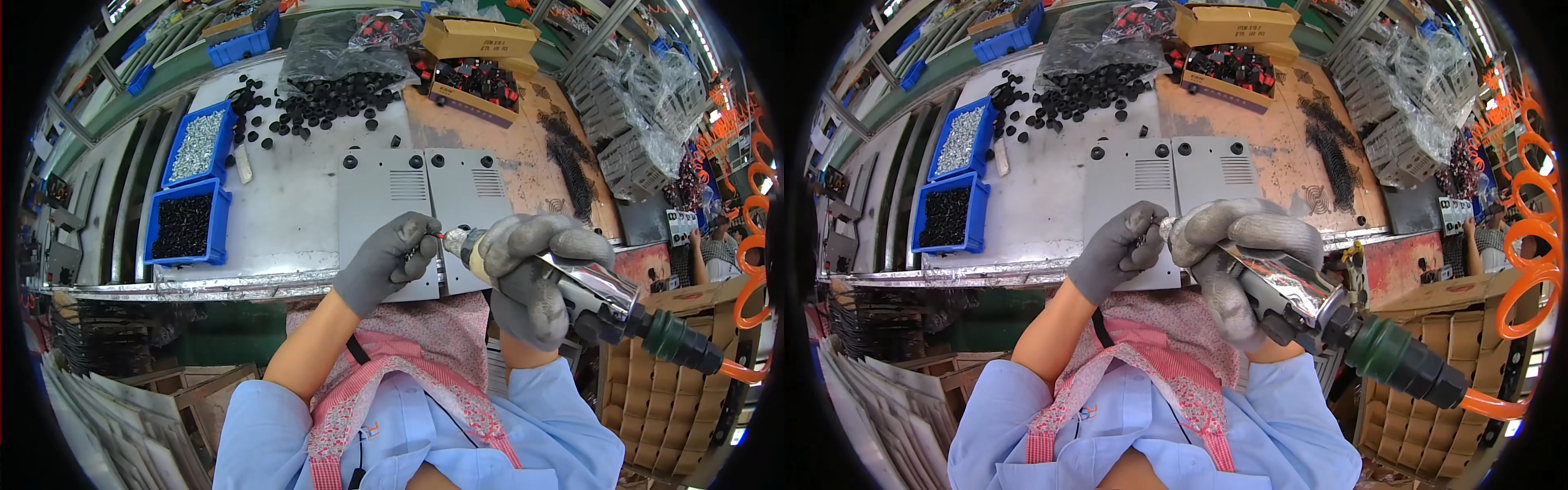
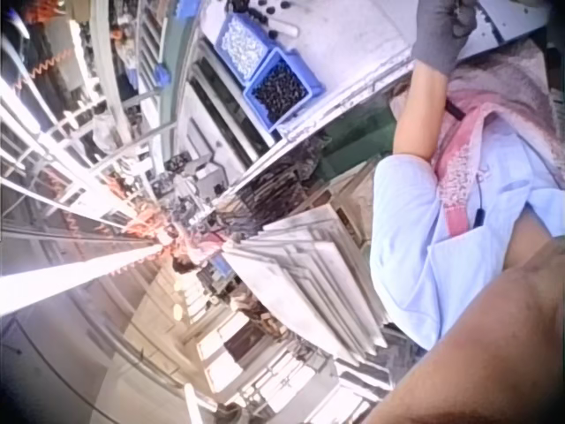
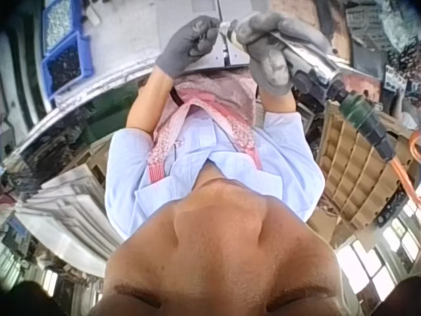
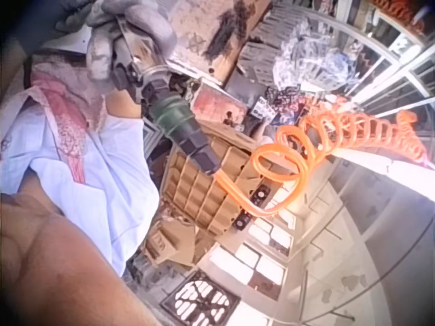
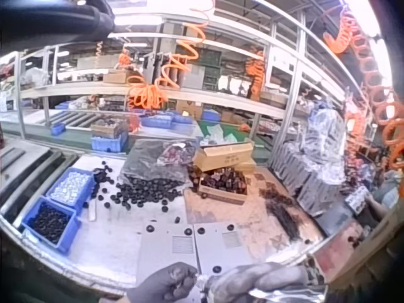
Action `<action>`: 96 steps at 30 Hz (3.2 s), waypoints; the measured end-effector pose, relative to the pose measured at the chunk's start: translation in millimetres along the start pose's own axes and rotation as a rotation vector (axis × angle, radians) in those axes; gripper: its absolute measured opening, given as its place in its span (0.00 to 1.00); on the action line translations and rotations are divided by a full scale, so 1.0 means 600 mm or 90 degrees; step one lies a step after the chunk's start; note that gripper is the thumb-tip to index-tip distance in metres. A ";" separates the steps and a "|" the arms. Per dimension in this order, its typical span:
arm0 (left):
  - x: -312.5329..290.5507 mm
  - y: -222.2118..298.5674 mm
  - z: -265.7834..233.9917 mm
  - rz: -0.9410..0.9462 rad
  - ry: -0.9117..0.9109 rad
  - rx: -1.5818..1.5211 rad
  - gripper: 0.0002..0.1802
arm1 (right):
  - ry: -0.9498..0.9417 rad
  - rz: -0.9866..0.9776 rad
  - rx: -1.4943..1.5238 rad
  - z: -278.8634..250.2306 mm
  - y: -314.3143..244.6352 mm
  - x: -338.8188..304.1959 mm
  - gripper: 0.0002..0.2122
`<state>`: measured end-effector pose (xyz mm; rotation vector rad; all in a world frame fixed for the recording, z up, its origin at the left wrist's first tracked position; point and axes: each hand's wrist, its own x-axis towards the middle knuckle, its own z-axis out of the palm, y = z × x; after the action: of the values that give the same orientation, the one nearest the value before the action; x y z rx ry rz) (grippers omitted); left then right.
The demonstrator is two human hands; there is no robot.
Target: Assembling metal power supply cases using a power screwdriver on a production line.
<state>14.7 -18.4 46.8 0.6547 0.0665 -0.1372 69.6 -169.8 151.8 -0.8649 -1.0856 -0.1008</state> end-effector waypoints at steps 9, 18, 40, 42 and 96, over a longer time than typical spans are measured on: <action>0.007 -0.016 -0.005 -0.015 -0.029 -0.115 0.16 | 0.000 0.035 0.010 0.002 0.003 -0.013 0.22; 0.008 -0.012 0.002 0.049 0.023 0.024 0.21 | -0.012 -0.001 0.031 -0.004 0.014 -0.013 0.22; 0.248 0.045 -0.118 0.250 0.372 1.032 0.18 | 0.098 0.049 -0.085 -0.062 0.077 0.070 0.12; 0.251 0.051 -0.124 0.258 0.388 0.905 0.17 | 0.105 0.089 -0.113 -0.073 0.104 0.087 0.08; 0.082 0.001 -0.047 0.012 0.112 -0.169 0.21 | -0.006 0.002 -0.013 -0.066 -0.009 -0.012 0.21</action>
<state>63.2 -6.0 19.9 0.4009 0.2444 -0.0510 92.2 -201.9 141.7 -0.8868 -1.0929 -0.1056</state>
